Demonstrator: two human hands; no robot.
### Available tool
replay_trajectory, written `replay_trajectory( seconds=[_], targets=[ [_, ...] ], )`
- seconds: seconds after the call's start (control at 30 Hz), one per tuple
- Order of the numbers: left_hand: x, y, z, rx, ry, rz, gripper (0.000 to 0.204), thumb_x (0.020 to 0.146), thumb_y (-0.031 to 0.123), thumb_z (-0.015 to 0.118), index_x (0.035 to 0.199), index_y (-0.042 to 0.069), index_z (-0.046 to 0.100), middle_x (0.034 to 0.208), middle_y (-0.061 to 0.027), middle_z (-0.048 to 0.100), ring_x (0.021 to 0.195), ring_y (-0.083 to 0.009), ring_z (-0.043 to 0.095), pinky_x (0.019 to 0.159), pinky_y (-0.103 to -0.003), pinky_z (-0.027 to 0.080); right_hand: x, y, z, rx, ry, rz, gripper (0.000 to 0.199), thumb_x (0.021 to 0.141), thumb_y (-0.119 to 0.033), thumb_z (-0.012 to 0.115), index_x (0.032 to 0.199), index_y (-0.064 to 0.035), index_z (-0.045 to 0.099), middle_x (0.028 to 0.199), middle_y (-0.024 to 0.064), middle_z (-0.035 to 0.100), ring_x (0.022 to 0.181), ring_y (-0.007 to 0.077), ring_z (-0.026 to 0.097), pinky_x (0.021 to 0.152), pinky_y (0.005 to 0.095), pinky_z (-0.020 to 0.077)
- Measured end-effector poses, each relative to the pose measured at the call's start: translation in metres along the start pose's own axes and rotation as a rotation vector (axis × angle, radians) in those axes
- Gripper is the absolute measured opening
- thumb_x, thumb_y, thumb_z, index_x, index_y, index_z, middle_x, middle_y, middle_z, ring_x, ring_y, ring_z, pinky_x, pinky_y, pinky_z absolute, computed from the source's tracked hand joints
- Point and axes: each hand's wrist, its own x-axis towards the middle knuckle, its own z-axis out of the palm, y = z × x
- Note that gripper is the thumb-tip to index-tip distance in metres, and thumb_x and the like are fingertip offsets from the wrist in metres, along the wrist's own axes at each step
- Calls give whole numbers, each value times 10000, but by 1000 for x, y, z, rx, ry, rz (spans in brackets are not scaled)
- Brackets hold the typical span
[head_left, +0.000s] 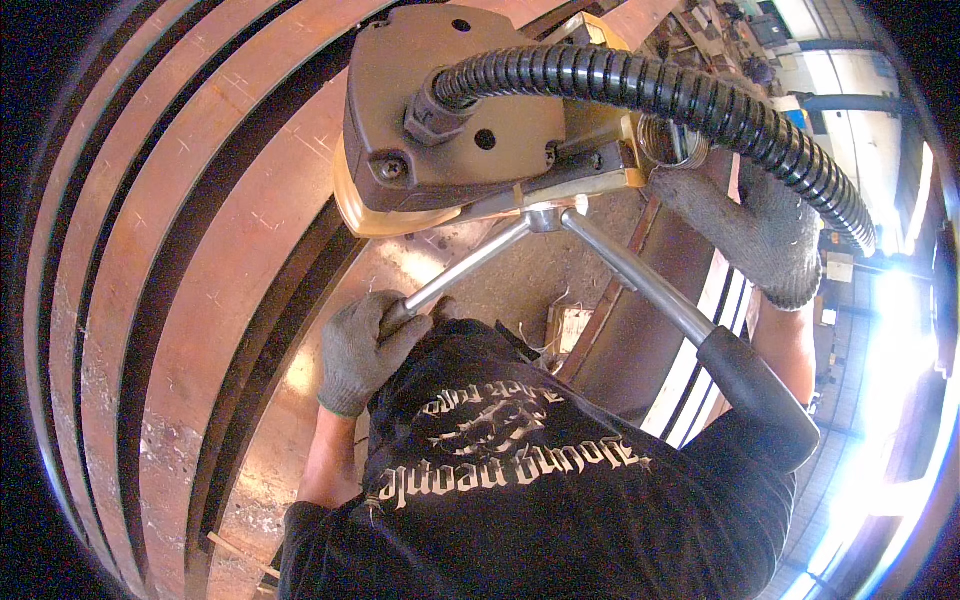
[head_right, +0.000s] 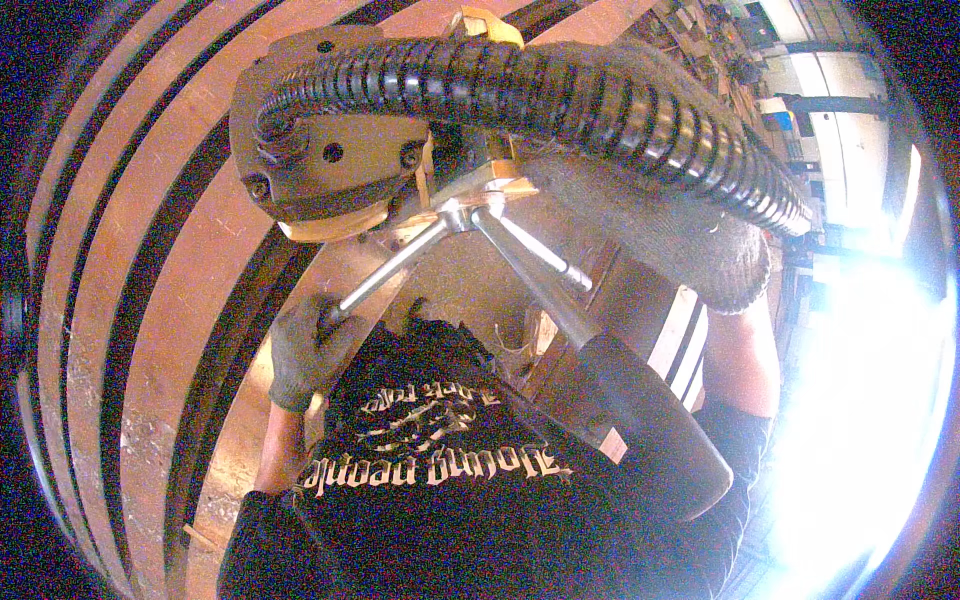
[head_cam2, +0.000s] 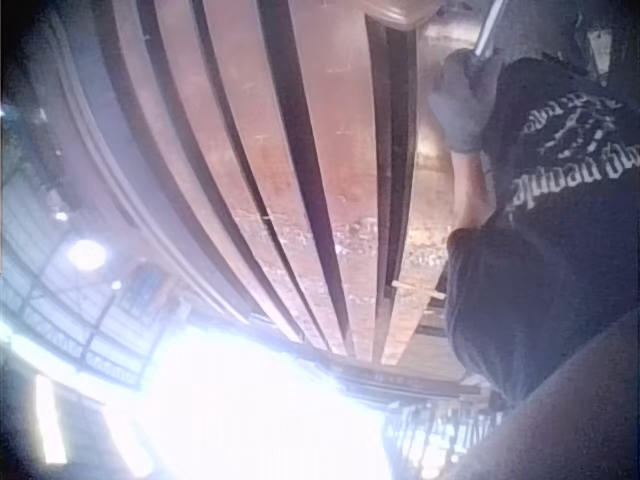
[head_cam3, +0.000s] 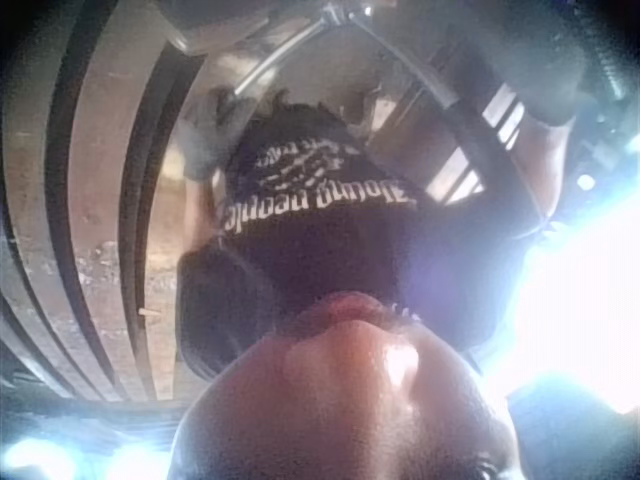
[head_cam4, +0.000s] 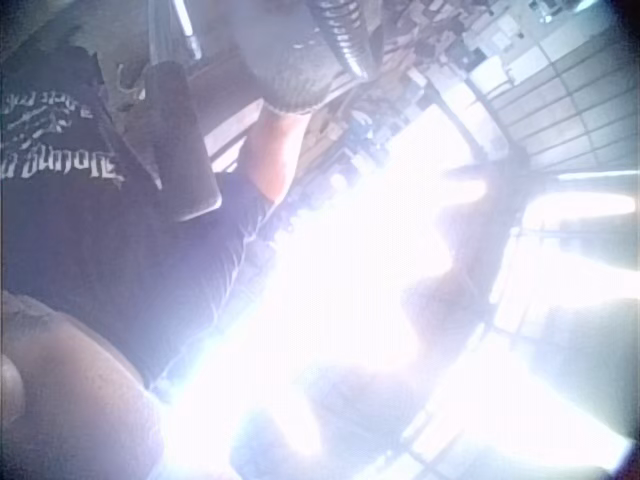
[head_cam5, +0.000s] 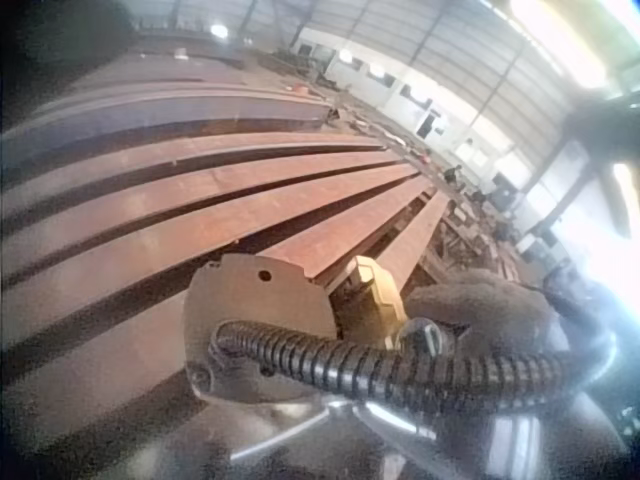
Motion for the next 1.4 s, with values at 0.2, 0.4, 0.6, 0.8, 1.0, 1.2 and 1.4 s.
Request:
replay_trajectory(
  seconds=[0.2,0.4,0.6,0.8,1.0,1.2,1.4],
  targets=[
    [2,1,1,-18,-26,42,381,836,373,840,1006,51,731,866,-138,725,804,-333,727,733,-417,562,-6,-11,-22,-15,-118,27,595,785,-258,921,1281,-25,690,1101,129,756,1024,221,723,941,407,557],
    [1,1,0,-17,-5,28,381,831,366,846,1013,50,733,871,-140,729,805,-330,730,733,-413,565,-1,-16,-5,-95,-5,115,578,778,-263,923,1264,-41,703,1058,123,759,999,213,723,918,408,564],
    [2,0,0,-42,-11,31,388,825,362,853,1020,50,729,866,-136,728,801,-324,727,731,-408,562,-7,-5,-3,-189,32,117,586,761,-301,926,1245,-50,711,1049,121,752,993,222,715,921,406,561],
    [1,-3,1,-45,-6,54,391,825,357,854,1025,48,723,866,-136,724,800,-323,726,728,-409,560,-9,3,1,-242,35,186,566,757,-334,922,1204,-49,723,993,113,738,940,218,706,890,402,565],
    [2,-1,0,-70,-21,34,388,827,354,849,1019,41,724,875,-145,726,807,-328,727,740,-407,563,-6,-6,-9,-220,-82,304,532,762,-321,922,1173,-41,732,934,103,729,890,202,696,864,389,566],
    [1,-1,-2,-46,-34,16,386,831,359,844,1017,41,727,881,-150,731,815,-337,727,746,-411,565,-6,-14,-16,-158,-86,74,571,766,-311,921,1215,-26,715,1004,118,742,941,199,710,883,387,568],
    [1,-2,-1,-32,-40,3,406,835,376,847,1036,46,722,871,-150,732,807,-329,728,741,-415,565,-9,-9,12,-249,158,-47,629,783,-274,915,1300,-10,672,1121,134,745,1048,197,711,935,378,566]
  ],
)
